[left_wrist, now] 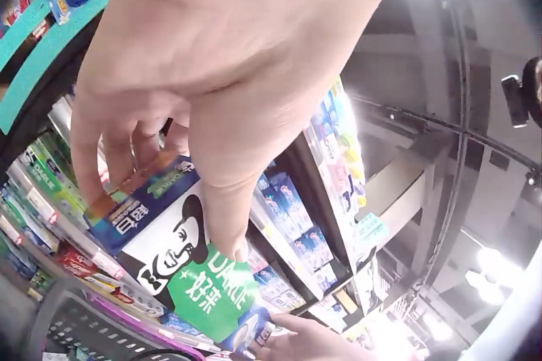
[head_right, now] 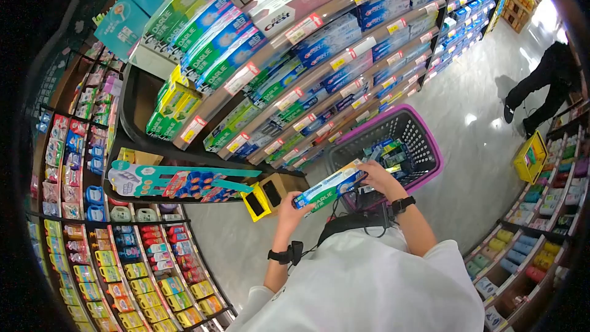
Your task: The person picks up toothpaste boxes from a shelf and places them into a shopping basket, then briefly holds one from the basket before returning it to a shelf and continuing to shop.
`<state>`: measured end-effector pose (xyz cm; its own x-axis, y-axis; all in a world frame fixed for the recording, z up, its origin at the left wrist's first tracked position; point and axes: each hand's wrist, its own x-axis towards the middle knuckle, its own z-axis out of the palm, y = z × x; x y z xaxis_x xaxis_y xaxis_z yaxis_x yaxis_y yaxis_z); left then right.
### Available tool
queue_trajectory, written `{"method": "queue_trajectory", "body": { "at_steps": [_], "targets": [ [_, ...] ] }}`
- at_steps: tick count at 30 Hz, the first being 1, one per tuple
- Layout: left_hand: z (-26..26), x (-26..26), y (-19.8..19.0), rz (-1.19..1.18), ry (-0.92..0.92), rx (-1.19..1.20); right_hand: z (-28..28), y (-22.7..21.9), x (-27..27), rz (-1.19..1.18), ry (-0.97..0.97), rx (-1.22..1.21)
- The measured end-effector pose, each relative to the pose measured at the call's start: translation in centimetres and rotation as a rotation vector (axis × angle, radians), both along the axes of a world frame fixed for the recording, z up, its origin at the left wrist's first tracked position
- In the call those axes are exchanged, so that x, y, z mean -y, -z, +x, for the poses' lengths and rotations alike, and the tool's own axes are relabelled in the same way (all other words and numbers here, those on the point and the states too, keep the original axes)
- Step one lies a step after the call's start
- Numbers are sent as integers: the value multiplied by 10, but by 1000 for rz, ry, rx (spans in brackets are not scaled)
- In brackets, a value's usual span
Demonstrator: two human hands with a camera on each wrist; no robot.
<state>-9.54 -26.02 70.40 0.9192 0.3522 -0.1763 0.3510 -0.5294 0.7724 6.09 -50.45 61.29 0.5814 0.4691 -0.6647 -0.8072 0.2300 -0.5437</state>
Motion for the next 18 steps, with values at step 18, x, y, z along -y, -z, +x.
{"method": "queue_trajectory", "body": {
  "at_steps": [18],
  "targets": [
    [23, -36, 75, 53, 184, -101, 36, 32, -20, -167, -121, 46]
  ]
}}
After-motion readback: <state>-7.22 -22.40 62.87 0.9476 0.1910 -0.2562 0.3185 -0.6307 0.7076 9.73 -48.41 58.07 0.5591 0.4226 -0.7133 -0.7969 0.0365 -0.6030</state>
